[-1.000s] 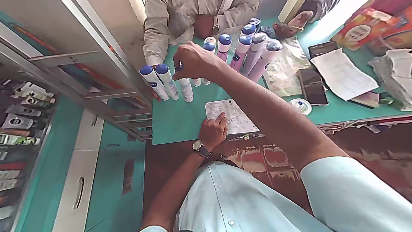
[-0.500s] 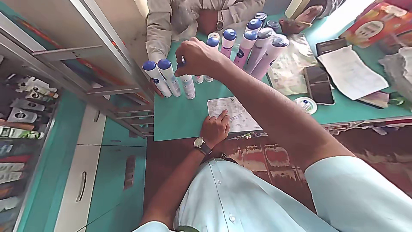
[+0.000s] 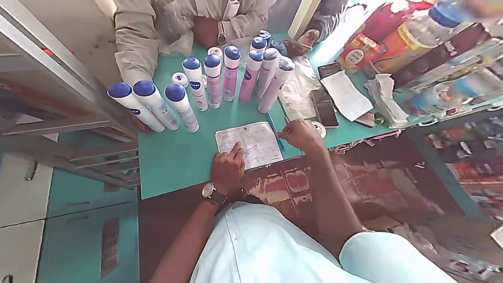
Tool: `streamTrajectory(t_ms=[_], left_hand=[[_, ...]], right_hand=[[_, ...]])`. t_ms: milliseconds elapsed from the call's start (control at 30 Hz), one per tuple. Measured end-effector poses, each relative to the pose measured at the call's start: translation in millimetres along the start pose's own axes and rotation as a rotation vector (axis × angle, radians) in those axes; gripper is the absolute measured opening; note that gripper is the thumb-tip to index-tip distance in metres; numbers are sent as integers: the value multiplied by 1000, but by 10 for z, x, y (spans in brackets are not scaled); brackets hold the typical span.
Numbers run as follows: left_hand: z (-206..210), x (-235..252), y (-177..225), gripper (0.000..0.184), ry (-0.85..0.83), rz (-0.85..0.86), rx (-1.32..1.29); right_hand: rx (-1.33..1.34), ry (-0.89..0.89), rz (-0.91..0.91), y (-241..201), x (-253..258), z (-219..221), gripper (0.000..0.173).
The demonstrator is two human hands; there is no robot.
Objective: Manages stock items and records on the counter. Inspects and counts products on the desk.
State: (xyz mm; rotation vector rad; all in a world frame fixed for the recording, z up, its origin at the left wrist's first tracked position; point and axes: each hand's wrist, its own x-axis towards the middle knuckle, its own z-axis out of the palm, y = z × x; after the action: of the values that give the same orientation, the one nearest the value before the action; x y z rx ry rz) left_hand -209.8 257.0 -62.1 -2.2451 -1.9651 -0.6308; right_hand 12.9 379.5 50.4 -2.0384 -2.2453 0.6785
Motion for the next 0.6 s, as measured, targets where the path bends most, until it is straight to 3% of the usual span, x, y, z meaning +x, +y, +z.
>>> streamTrajectory(t_ms=[100, 200, 300, 367, 433, 533, 600], left_hand=[[10, -19, -6, 36, 2, 16, 4], [13, -5, -24, 37, 0, 26, 13], [1, -8, -13, 37, -20, 11, 9], [7, -12, -8, 36, -20, 9, 7], [11, -14, -10, 36, -15, 10, 6], [-7, -21, -18, 36, -32, 11, -6], [1, -36, -28, 35, -11, 18, 1]], right_hand=[[-56, -33, 52, 90, 11, 243, 42], [31, -28, -18, 146, 23, 233, 28], [340, 98, -130, 116, -149, 127, 17], [748, 227, -347, 40, -243, 276, 8], [1035, 220, -542, -107, -192, 555, 10], [1124, 92, -590, -324, -23, 912, 9], [1027, 151, -560, -387, 86, 1092, 10]])
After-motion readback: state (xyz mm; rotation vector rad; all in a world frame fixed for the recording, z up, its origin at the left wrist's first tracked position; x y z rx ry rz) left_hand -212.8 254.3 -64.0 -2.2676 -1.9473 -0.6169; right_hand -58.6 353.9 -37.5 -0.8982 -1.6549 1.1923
